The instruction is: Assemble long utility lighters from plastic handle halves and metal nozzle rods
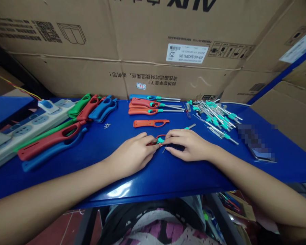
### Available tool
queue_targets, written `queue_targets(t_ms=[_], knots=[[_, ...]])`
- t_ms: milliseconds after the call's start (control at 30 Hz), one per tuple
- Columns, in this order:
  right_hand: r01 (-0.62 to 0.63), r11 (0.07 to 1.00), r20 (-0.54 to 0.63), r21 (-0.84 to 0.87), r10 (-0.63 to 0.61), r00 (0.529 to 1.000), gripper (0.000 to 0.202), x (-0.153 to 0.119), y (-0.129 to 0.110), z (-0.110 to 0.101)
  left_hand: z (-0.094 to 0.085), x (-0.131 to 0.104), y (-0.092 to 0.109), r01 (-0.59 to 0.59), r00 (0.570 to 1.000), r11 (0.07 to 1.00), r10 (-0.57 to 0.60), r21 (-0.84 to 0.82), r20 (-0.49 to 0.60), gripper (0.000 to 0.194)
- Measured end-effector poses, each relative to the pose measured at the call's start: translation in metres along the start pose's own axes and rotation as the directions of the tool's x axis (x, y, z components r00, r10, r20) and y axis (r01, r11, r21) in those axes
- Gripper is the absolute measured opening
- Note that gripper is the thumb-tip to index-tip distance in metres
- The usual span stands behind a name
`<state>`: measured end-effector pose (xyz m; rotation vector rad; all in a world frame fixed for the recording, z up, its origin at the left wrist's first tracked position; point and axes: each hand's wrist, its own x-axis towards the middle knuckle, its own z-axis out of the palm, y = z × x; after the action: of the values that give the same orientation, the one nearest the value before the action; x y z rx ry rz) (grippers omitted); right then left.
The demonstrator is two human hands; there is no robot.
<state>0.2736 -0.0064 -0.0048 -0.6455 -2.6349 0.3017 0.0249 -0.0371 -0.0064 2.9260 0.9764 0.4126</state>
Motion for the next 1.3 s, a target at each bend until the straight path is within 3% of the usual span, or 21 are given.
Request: queue_targets(t_ms=[433, 1300], knots=[[0.02, 0.999, -0.032, -0.025, -0.02, 0.999, 0.02, -0.0004, -0.0011, -0.002, 0.0009, -0.0002, -0.0004, -0.005, 0.999, 0.999, 0.004, -0.033, -0.038, 0.031], [0.071, 0.99, 0.046, -0.12, -0.066, 0.997, 0.024, 0.0003, 0.0013, -0.004, 0.002, -0.0006, -0.001, -0.012, 1.0, 1.0, 0.012, -0.003, -0.015, 0.031]])
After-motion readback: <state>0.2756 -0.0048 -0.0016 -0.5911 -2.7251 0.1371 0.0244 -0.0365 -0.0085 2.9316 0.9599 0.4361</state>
